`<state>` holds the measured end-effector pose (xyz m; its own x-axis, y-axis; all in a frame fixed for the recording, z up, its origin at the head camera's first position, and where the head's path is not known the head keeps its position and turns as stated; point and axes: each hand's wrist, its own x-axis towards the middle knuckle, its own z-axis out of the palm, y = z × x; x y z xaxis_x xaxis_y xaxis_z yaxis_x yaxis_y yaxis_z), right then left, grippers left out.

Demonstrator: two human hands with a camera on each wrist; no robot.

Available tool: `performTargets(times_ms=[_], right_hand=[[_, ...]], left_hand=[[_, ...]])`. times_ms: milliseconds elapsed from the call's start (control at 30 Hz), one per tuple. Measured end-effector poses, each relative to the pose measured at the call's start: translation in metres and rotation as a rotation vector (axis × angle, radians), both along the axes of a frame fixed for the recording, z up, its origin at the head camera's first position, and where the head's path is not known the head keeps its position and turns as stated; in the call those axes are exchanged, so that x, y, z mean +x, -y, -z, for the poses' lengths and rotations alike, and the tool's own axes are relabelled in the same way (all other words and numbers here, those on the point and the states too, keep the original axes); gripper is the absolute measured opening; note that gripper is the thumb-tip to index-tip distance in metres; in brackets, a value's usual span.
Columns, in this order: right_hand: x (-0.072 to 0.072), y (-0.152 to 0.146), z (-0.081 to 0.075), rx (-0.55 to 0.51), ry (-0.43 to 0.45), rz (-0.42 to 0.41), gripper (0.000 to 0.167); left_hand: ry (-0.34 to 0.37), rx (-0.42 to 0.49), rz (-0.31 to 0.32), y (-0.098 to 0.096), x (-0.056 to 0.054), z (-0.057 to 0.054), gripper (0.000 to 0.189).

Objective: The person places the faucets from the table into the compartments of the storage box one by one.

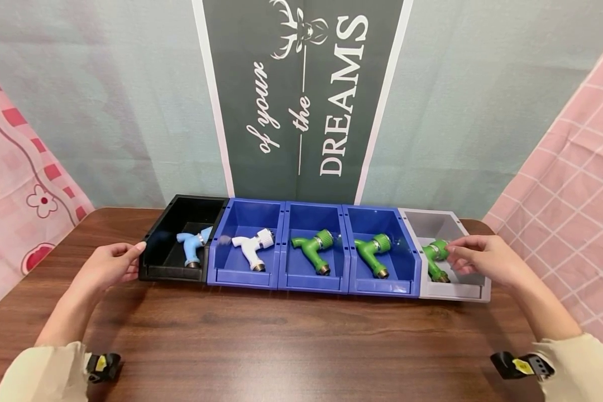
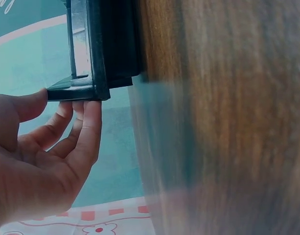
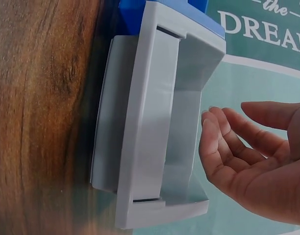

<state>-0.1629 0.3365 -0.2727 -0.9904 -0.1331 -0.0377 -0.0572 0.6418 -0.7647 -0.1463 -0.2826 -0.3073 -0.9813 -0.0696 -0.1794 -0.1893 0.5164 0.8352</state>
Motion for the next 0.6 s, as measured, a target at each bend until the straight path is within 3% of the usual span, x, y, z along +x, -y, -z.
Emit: performTargets(times_ms=[400,500,600], right_hand=[[0.011,0.010,0.002,-0.007,-0.160,-0.005,0.028],[0.013,0.012,0.001,-0.002,-0.196,-0.005,0.027],[0.015,0.016,0.001,0.015,-0.232,0.000,0.026]], left_hand=[[-0.017,-0.174,-0.012,-0.004,0.004,-0.006,0.056],[-0.064,-0.245,-0.008,-0.006,0.006,-0.007,0.058],[-0.162,-0.349,-0.029,-0.009,0.009,-0.009,0.057]])
